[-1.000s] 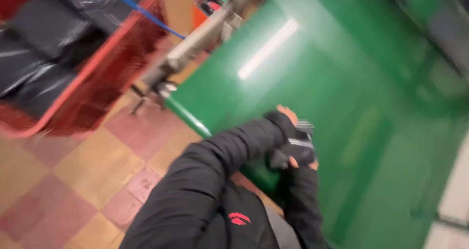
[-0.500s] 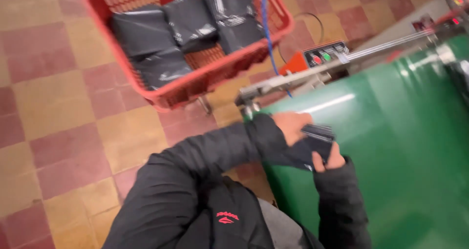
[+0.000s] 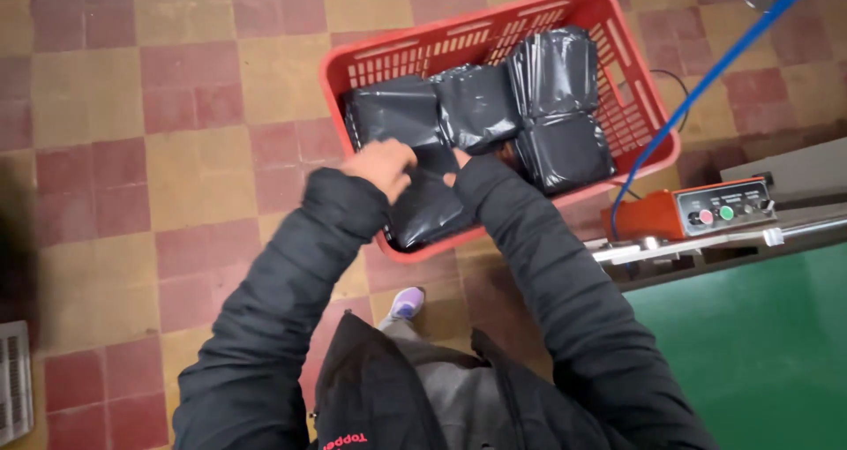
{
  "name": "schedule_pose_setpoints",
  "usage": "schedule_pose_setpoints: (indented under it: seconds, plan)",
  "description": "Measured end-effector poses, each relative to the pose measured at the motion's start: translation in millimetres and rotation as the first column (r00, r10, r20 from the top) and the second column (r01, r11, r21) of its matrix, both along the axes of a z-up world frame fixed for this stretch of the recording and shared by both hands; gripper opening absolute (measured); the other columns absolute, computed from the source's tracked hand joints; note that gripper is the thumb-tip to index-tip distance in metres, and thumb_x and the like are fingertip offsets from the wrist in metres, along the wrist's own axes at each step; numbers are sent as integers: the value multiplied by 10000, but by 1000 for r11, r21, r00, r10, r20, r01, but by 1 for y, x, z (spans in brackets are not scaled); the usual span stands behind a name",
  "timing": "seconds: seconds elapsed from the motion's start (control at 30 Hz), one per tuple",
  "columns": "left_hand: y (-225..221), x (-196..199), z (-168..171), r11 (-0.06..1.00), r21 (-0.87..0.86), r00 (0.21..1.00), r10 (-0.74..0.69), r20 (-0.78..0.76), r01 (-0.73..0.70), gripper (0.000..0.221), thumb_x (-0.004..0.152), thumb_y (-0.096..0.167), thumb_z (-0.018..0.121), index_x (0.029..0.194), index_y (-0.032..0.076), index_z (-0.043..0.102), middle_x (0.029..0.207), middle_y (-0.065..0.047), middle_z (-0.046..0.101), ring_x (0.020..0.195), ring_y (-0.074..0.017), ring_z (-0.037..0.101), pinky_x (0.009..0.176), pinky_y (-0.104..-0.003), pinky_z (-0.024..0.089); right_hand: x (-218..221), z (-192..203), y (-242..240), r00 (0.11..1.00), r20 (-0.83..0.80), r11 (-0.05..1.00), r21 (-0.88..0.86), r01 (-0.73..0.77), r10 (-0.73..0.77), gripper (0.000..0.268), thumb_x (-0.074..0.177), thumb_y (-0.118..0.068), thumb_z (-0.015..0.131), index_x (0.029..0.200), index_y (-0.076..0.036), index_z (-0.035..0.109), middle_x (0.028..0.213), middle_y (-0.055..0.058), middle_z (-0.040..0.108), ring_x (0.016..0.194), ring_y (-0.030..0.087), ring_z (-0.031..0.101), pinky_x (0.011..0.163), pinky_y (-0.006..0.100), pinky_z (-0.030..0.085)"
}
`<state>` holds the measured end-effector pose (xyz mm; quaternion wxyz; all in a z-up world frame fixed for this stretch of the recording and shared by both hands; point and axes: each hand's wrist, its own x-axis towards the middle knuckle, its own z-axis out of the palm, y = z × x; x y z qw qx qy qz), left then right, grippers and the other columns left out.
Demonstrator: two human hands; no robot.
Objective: Fold plastic bags on a conveyor belt and place them in a collection crate.
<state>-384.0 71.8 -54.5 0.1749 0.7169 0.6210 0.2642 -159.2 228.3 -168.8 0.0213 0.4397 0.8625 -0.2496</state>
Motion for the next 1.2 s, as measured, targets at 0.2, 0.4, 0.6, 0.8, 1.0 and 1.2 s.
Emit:
schedule_pose_setpoints:
  seconds: [0.2,0.4,0.6,0.8,1.0,1.2]
  plan:
    - [41,33,-66,916,-383,914,-250,-318,117,429,777,248,734,1201,225,668,1250,-173,625,1089,-407,622,921,-511,498,-13,-44,3,848,392,933,-107,-343,357,442,870,-395,685,1237,-150,699,1152,164,714,1057,370,683,927,470,532]
    - [61,43,-37,760,-621,763,-513,-392,192,736,667,394,849,1359,307,616,1363,-123,622,1186,-364,639,992,-451,514,14,37,-14,981,170,996,4,-93,91,307,902,-349,700,1138,-158,742,1015,136,736,939,344,691,836,468,536]
    - [53,45,-43,774,-598,739,-524,-423,206,775,653,427,852,1376,308,600,1369,-128,628,1217,-346,640,1011,-441,505,124,52,-82,693,-694,981,-125,147,-192,227,957,-132,638,1172,-61,628,758,-3,651,674,73,620,660,262,528]
    - [73,82,-99,937,-248,954,-278,-110,245,439,803,408,786,1124,129,675,1081,-112,709,1030,-307,689,902,-419,545,299,36,-287,489,-632,797,-425,430,-601,210,945,-94,628,1137,-17,664,892,44,747,709,129,715,706,287,590]
    - [-76,284,12,740,140,744,-668,35,658,473,732,385,815,1098,111,692,1065,-116,683,1040,-344,616,890,-451,510,371,-47,-484,275,-517,390,-128,912,-811,395,796,-162,809,1153,-65,667,955,74,692,829,211,687,770,341,587]
    - [-177,424,-38,422,429,517,-846,-131,799,720,620,455,825,1200,75,628,1303,-157,587,1270,-406,492,968,-581,413,387,-8,-556,604,-475,261,604,753,-641,624,679,-282,854,1220,-77,619,1185,159,620,1128,382,587,978,490,468]
